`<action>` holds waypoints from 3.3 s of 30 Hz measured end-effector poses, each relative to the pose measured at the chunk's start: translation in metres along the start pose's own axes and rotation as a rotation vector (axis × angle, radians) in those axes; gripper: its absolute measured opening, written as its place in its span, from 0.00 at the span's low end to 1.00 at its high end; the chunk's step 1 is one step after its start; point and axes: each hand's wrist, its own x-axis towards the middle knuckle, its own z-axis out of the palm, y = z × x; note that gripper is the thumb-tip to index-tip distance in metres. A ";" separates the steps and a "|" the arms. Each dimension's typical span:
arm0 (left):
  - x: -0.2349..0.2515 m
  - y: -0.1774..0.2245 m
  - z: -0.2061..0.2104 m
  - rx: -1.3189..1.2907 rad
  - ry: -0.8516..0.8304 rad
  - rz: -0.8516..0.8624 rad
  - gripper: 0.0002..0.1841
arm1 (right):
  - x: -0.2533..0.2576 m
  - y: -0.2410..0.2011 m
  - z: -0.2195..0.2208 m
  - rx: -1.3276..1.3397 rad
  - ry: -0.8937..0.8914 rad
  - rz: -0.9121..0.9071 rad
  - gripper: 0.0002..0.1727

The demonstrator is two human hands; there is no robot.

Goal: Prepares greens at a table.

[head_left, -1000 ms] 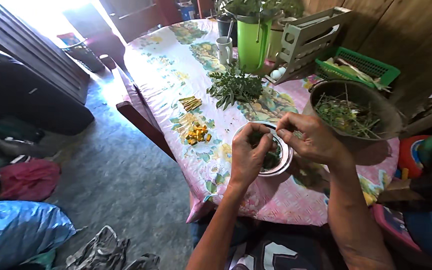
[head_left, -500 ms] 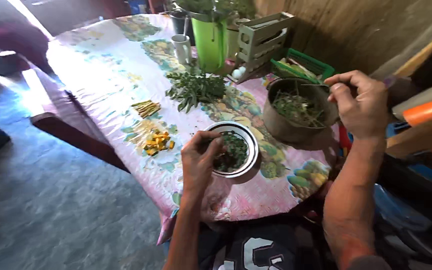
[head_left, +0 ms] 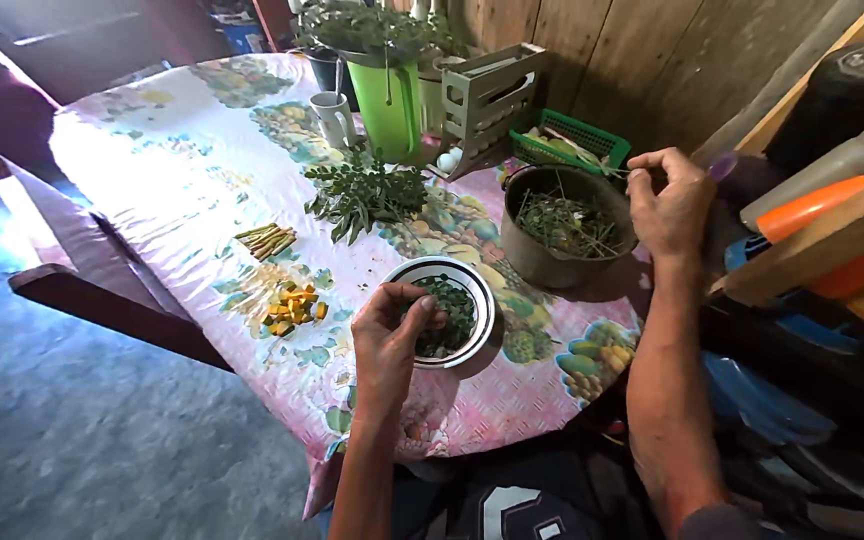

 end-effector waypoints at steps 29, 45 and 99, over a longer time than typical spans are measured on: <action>-0.001 0.012 -0.001 -0.382 -0.047 -0.196 0.06 | -0.083 -0.137 0.079 0.798 -0.616 -0.603 0.06; -0.001 0.007 0.011 -0.042 -0.073 -0.094 0.05 | -0.062 -0.082 0.013 0.118 -0.452 -0.443 0.19; -0.010 0.002 0.001 -0.131 0.130 -0.077 0.05 | -0.096 -0.136 0.103 0.887 -0.588 -0.539 0.06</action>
